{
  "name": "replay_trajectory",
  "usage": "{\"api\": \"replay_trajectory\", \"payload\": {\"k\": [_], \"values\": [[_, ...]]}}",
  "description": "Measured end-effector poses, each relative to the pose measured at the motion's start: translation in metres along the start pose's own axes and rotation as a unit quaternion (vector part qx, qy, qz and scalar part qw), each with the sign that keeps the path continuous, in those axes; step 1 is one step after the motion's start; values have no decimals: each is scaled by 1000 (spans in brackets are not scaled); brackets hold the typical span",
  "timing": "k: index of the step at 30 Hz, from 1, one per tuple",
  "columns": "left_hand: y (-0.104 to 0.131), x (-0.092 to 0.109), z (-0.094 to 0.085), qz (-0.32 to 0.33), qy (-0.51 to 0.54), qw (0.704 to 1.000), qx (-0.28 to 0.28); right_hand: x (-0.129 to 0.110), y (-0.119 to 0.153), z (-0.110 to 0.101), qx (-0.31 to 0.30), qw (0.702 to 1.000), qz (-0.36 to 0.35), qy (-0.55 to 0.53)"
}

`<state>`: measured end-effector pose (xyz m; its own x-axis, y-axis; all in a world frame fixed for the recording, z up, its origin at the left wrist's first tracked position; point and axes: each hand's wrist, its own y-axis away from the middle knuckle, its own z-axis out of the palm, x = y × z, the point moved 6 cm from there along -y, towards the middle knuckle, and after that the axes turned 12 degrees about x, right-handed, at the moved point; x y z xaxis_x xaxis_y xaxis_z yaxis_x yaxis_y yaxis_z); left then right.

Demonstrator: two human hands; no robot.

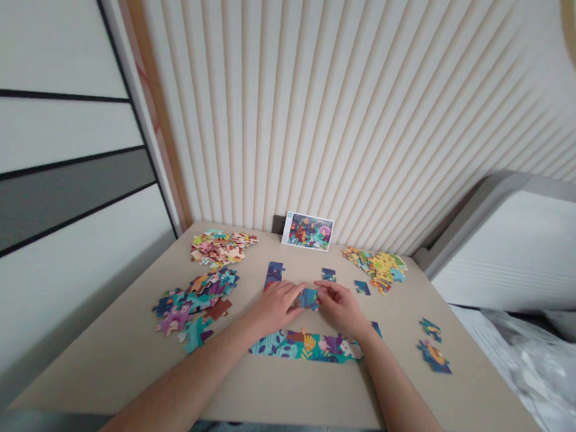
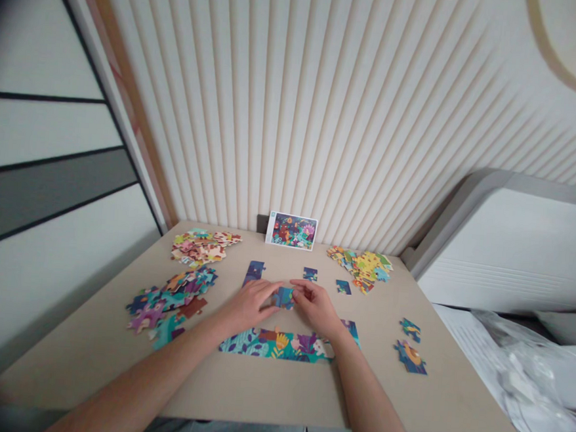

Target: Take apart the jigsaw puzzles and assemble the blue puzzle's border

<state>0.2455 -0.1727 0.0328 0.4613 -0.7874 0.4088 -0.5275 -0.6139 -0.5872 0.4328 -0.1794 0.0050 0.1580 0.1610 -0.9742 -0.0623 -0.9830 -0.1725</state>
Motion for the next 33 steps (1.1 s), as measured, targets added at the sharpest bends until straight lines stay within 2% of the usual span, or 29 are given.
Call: {"api": "replay_trajectory", "payload": {"k": [7,18,26,33], "values": [[-2,-4,-3,-17,-8,1000,19,-10,3,1,-7,999,-24,36],[-4,-9,-4,-27,-7,999,47,-19,10,11,-50,995,-17,81],[-2,-15,-1,-45,-13,997,61,-20,10,10,-33,994,-26,104],[-2,-10,-5,-54,-5,996,71,-8,5,6,-4,1000,29,5]]}}
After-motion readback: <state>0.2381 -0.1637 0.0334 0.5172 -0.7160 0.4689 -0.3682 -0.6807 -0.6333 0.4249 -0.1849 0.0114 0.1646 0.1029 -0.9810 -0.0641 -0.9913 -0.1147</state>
